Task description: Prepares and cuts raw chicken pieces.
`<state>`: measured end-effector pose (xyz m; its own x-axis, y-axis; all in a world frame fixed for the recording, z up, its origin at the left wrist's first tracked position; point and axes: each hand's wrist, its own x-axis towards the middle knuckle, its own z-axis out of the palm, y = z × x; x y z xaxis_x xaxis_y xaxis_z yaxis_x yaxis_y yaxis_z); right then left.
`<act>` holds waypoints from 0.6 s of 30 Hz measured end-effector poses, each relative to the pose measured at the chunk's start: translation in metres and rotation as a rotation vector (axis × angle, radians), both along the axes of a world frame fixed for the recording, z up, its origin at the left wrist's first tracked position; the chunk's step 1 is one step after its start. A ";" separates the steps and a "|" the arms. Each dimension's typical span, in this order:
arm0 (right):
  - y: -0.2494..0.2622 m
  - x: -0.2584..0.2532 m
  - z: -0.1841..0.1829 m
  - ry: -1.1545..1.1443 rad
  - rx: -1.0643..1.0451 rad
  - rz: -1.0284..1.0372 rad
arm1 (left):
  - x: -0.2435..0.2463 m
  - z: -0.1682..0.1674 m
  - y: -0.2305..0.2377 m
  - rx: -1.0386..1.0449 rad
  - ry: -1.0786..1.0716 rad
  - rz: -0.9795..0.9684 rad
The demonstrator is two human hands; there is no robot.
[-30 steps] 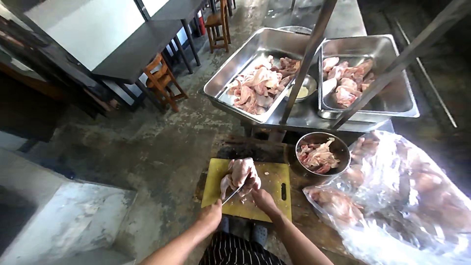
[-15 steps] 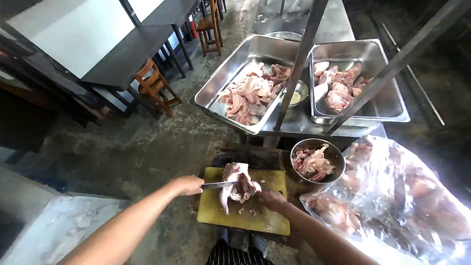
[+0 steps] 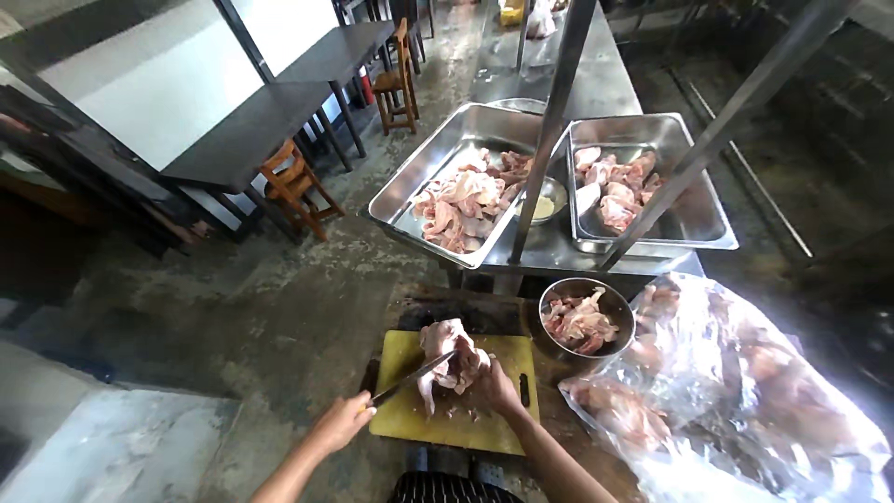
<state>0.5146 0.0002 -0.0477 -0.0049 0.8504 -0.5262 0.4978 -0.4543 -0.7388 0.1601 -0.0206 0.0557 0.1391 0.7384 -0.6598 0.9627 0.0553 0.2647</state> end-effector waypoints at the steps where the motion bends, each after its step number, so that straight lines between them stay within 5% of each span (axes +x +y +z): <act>1: 0.000 -0.003 -0.006 -0.013 0.064 -0.079 | -0.004 -0.013 -0.018 -0.001 -0.098 0.117; 4: 0.002 -0.011 -0.012 -0.083 0.205 -0.197 | 0.004 -0.040 -0.063 0.024 -0.275 0.436; 8: 0.013 0.011 -0.002 -0.182 0.167 -0.070 | 0.018 -0.057 -0.098 0.066 -0.229 0.598; 12: 0.044 0.057 0.024 -0.205 0.210 0.194 | 0.004 -0.066 -0.129 -0.010 -0.172 0.558; 18: 0.051 0.106 0.054 -0.068 -0.040 0.339 | -0.007 -0.061 -0.165 -0.074 -0.077 0.332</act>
<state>0.6205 0.0512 0.0062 -0.2475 0.7848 -0.5683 0.6732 -0.2826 -0.6834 0.1532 -0.1858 -0.0058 -0.0494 0.7023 -0.7102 0.8666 0.3836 0.3191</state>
